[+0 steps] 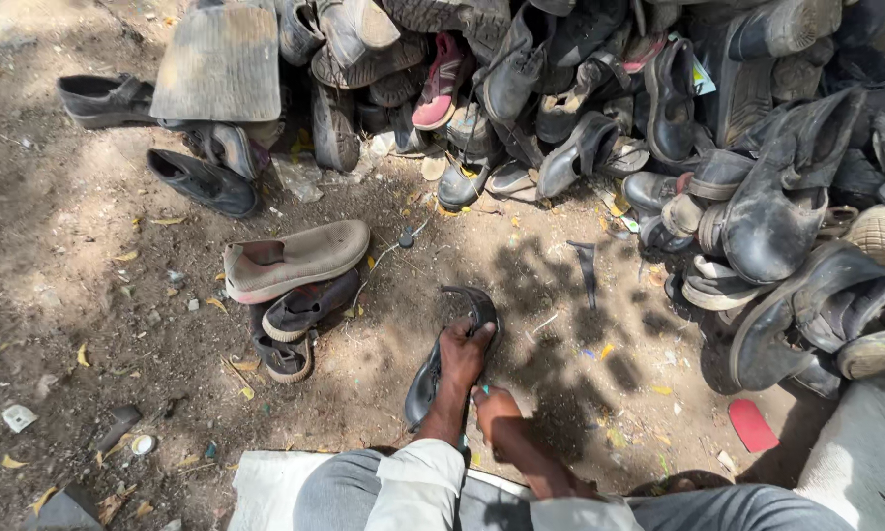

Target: The person uses a sharp tool to scrape and cut parts of old shoes from a pile, working on individual shoes by hand while sitting.

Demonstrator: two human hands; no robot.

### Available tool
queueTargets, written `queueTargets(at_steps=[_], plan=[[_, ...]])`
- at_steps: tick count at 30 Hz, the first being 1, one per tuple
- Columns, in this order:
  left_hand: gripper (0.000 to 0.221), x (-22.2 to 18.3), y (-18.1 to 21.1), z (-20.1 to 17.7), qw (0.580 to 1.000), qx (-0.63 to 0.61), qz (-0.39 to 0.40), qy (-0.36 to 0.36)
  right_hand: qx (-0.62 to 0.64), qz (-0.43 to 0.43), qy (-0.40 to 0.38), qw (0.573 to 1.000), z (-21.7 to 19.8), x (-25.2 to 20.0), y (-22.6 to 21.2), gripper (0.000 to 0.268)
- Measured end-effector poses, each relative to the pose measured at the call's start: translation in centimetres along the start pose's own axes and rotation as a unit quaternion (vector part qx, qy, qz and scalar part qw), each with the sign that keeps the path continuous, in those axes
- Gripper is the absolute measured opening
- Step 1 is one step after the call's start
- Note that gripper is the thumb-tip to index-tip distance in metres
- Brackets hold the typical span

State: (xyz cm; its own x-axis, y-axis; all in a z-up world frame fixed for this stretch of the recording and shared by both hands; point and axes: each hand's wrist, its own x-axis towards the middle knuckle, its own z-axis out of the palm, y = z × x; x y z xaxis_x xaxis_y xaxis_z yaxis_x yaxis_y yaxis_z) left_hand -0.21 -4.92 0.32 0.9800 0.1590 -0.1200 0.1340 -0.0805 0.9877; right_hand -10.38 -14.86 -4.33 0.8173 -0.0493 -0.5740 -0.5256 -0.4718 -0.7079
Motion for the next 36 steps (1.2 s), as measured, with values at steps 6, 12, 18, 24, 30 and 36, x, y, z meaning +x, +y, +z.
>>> queueTargets(at_steps=[6,12,18,24,30,36], plan=[[0.031,1.1,-2.0,0.9,0.997,0.058,0.0,0.048,-0.047,0.037,-0.059,0.996,-0.3,-6.7,4.1,0.039],[0.033,0.6,1.3,-0.4,0.979,0.162,0.013,-0.126,-0.003,-0.028,-0.052,0.998,-0.5,-2.6,4.7,0.036],[0.06,-0.5,3.6,-3.9,0.731,0.599,0.194,-0.264,-0.086,0.01,-0.052,0.995,-2.6,-2.7,2.3,0.045],[0.05,-0.1,1.7,-3.9,0.898,0.395,0.043,-0.187,-0.102,-0.037,0.054,0.993,-2.9,-1.3,2.8,0.047],[0.052,-0.8,4.5,-2.7,0.882,0.446,0.046,-0.146,-0.16,-0.072,0.052,0.983,-2.8,2.2,5.0,0.052],[0.047,-0.9,5.1,-1.2,0.853,0.5,0.1,-0.114,-0.237,-0.052,0.01,0.97,-3.5,4.8,5.6,0.052]])
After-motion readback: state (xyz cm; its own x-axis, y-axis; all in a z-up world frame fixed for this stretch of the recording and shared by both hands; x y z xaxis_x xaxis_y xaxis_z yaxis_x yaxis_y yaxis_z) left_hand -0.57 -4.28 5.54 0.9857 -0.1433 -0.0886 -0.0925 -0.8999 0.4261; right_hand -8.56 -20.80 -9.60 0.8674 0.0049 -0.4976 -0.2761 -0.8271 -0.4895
